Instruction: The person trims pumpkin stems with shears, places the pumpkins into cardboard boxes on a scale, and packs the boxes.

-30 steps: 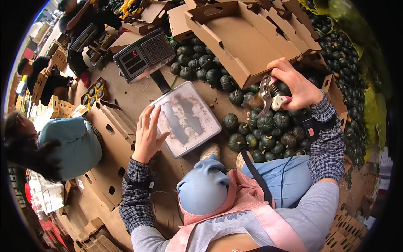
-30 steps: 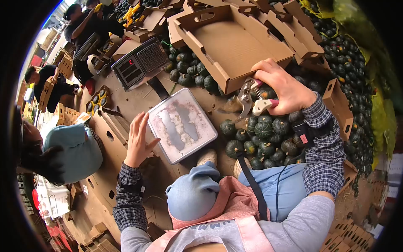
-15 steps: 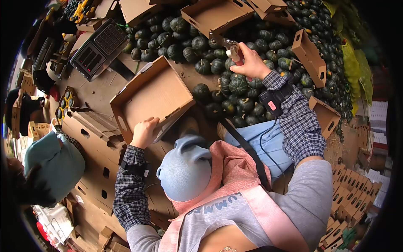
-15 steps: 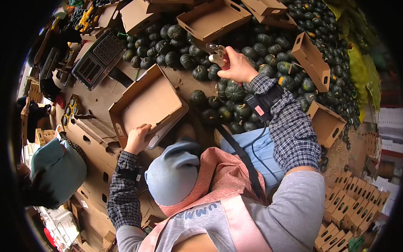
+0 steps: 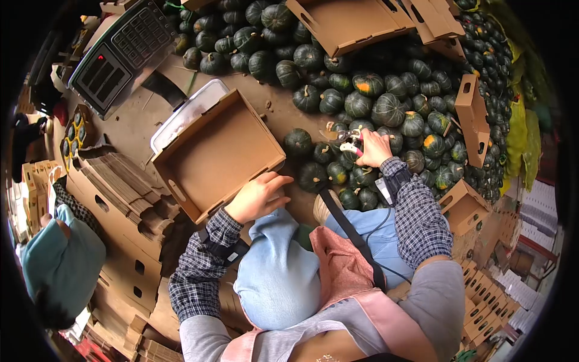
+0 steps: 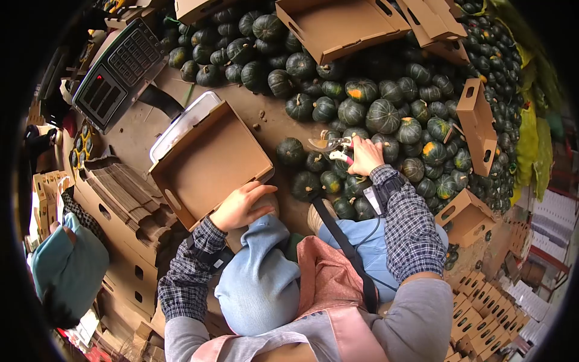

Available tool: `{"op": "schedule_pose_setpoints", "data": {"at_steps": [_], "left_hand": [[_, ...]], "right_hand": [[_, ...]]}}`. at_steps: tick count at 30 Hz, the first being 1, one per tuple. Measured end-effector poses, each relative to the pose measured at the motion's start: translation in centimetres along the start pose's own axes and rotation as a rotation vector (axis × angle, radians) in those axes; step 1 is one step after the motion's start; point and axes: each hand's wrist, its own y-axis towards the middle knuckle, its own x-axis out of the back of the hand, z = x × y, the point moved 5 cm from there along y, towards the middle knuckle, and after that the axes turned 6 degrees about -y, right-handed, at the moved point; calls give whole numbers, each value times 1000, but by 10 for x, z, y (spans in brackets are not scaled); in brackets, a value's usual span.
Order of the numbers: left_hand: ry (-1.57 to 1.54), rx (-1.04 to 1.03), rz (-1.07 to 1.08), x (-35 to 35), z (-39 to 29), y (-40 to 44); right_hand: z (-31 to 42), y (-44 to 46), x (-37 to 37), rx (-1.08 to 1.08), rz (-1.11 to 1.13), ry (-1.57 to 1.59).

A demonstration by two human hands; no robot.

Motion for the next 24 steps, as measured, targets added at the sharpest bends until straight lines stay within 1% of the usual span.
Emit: {"op": "schedule_pose_setpoints", "data": {"at_steps": [1,2,3,4,7,10,11,12,13,14,16,17,18,20,21,22,23,24], "left_hand": [[-138,-11,129,-8,0,9],[-142,-54,242,-23,11,16],[-213,-28,330,-29,13,23],[-280,-6,417,-35,14,30],[-386,23,442,-44,23,46],[-656,457,355,-45,34,47],[-902,627,292,-43,34,46],[-1167,749,191,-42,34,46],[-1417,714,176,-37,28,50],[-1658,667,156,-30,22,54],[-1936,422,191,-26,6,62],[-2128,377,239,-28,1,63],[-2176,298,143,-27,7,63],[-2314,233,-14,-24,30,57],[-2059,217,-220,-13,39,51],[-1930,179,-323,0,44,43],[-1743,174,-403,14,48,37],[-1449,190,-472,36,47,32]], "right_hand": [[3,-3,-5,33,-7,-43],[6,-5,-10,65,-13,-86],[10,-8,-8,91,-37,-81],[8,-5,-14,79,-16,-63],[13,-13,-10,88,-24,68],[33,-44,24,157,-405,152],[47,-59,44,229,-605,160],[61,-74,63,296,-806,173],[71,-86,70,361,-962,160],[82,-96,81,455,-990,194],[94,-101,79,545,-1042,186],[93,-100,77,534,-1003,213],[88,-98,76,481,-963,264],[66,-96,70,247,-860,324],[50,-95,63,141,-856,386],[32,-95,58,-10,-820,390],[10,-91,46,-136,-847,657],[-11,-83,33,-255,-864,930]]}}
